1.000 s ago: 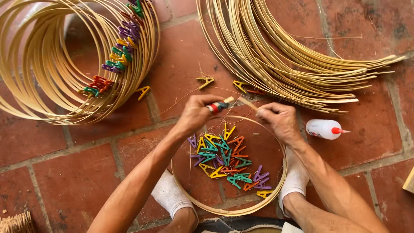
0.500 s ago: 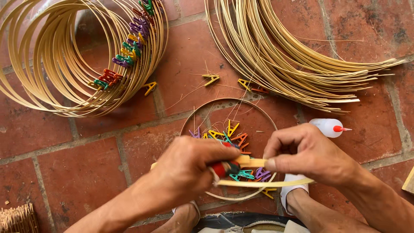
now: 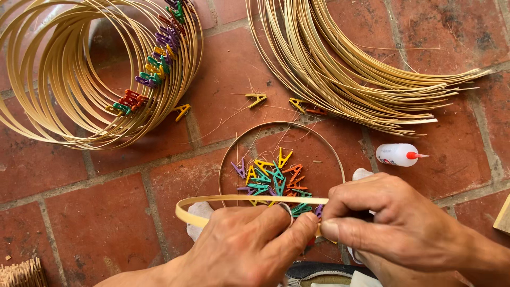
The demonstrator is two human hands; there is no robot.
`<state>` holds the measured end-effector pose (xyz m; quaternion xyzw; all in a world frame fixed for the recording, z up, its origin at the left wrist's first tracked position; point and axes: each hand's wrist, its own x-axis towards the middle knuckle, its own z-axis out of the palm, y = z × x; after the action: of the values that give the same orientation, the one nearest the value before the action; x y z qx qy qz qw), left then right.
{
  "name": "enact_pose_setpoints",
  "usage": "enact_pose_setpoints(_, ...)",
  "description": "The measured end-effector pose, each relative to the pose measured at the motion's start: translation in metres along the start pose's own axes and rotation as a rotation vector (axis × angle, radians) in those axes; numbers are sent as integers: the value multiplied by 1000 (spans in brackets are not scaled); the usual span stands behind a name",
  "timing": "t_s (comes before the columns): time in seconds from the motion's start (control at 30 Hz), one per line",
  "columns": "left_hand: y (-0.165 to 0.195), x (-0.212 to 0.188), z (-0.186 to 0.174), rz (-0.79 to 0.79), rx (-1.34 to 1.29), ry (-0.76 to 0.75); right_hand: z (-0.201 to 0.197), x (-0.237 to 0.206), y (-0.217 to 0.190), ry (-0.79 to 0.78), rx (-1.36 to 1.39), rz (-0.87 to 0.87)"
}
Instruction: The person sits on a tiled floor and assembles bamboo strips into circular frames. They apply glue to the ends of the strips, join them to form a circle, and secure the joint with a colorful clothespin. The person repeats this process to create multiple bamboo rings.
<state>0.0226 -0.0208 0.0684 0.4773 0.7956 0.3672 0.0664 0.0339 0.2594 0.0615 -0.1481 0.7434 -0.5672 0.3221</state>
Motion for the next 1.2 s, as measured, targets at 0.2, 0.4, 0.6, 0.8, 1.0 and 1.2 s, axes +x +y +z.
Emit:
enact_pose_setpoints(0.2,4,15,-45,-183,-461,-54,-4,13,-70,-141,-273,-46)
enact_pose_setpoints(0.4,-9,22,-41,-232,-383,-85,-12,63,-115,-489,-905,-213)
enact_pose_setpoints(0.6,-36,17,15,-273,-239,171,-7,81,-91,-588,-1206,-102)
enact_pose_setpoints(0.8,-49,7,45,-458,-502,377,-11,39,-61,468,-1157,-696)
enact_pose_setpoints(1.0,-50,-16,27,-660,-604,521,3,-38,174,1399,-432,6)
enact_pose_setpoints(1.2,-53,-26,23,-689,-699,671,1,-53,325,1314,-650,36)
